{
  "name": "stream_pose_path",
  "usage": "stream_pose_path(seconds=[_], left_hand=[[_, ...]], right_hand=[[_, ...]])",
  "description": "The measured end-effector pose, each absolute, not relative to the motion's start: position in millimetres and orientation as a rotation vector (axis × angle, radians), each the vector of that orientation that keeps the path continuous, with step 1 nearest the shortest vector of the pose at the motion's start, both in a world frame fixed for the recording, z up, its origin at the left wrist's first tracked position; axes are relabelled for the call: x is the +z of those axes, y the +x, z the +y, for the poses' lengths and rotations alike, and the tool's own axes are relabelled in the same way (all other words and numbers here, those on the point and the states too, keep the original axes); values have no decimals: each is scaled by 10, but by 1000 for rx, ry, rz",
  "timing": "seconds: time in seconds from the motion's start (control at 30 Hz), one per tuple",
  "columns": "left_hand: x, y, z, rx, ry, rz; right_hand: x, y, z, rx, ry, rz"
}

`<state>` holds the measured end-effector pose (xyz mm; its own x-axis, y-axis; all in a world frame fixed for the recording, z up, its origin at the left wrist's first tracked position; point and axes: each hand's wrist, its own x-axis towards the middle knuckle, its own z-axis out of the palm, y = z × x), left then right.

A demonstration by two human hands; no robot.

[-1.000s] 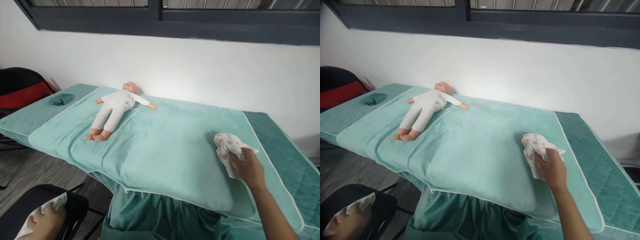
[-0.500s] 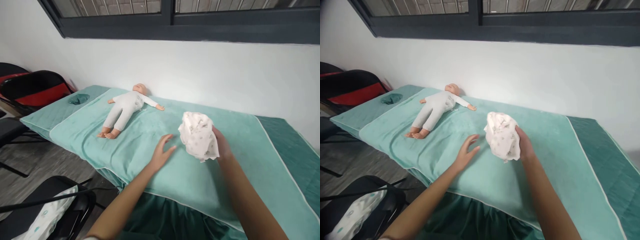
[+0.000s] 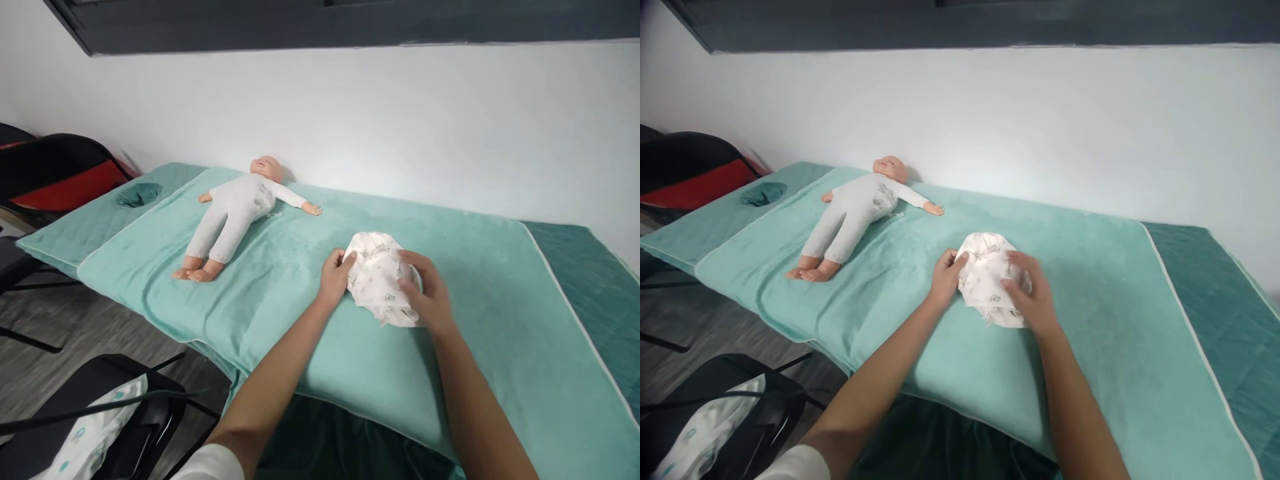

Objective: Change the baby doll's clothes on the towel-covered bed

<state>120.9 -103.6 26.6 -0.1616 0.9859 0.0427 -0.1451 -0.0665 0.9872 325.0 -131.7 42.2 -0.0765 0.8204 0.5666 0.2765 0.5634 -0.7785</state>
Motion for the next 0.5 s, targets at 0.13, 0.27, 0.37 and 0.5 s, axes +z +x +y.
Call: stream_pose_path(seconds=[0.13, 0.27, 0.37, 0.5], left_hand=[[370, 1118, -1159, 1586, 870, 1233], [705, 1034, -1224, 1561, 686, 1033], [1104, 1049, -1215, 1554, 664, 812], [1549, 1196, -1187, 1570, 824, 640]], right_hand=[[449, 3193, -1373, 574, -888, -2095], [439, 3193, -1366, 590, -920, -1981], [448, 3226, -1365, 620, -934, -1655], [439, 3284, -1390, 799, -869, -1228]])
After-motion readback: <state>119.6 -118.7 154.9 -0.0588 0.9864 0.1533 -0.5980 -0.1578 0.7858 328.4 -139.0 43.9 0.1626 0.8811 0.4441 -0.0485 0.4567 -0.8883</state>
